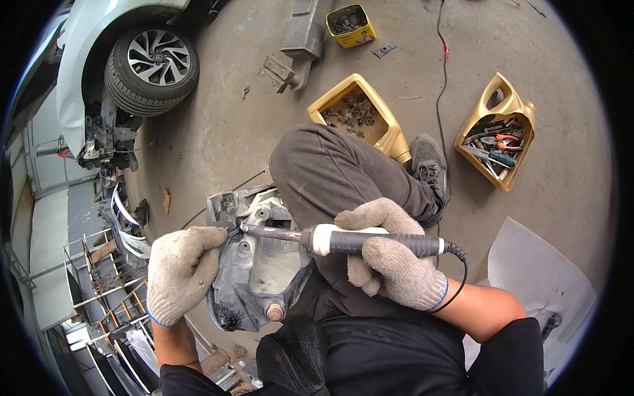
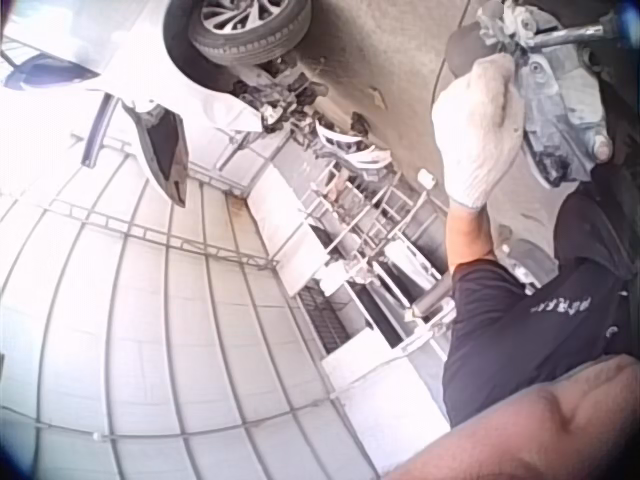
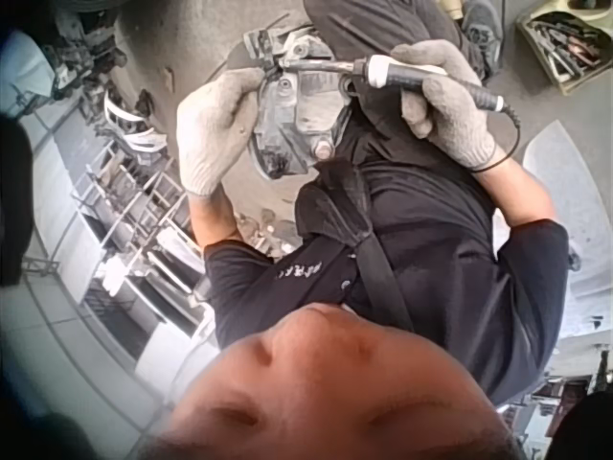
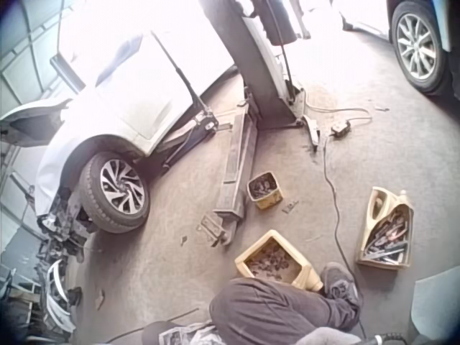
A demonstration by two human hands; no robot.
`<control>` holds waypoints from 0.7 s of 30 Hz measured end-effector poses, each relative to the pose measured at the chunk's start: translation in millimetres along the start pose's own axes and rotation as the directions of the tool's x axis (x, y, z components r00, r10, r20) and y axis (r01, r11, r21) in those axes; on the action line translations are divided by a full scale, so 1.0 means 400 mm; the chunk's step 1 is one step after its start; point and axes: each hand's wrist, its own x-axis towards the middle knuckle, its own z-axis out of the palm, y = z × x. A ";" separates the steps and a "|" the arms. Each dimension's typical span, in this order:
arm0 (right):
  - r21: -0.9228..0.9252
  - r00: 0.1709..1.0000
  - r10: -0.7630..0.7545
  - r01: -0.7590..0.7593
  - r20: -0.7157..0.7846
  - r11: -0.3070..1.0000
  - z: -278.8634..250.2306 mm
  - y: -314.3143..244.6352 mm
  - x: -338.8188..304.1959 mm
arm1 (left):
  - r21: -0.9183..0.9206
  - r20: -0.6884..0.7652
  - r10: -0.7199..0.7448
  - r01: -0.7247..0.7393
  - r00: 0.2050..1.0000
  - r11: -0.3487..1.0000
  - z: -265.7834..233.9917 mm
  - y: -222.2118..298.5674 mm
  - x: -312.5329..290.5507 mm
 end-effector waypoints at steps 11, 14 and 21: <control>-0.088 1.000 0.000 0.000 0.002 0.996 -0.003 0.000 0.005 | -0.016 -0.007 -0.005 0.005 1.000 1.000 0.003 -0.003 -0.002; -0.102 0.999 0.009 -0.006 0.032 0.995 -0.016 0.006 0.008 | -0.017 -0.003 0.002 -0.003 1.000 1.000 0.000 -0.003 -0.001; -0.106 0.999 -0.012 0.016 0.033 0.994 -0.015 0.008 0.009 | -0.010 -0.010 0.026 -0.027 1.000 1.000 0.002 -0.005 0.000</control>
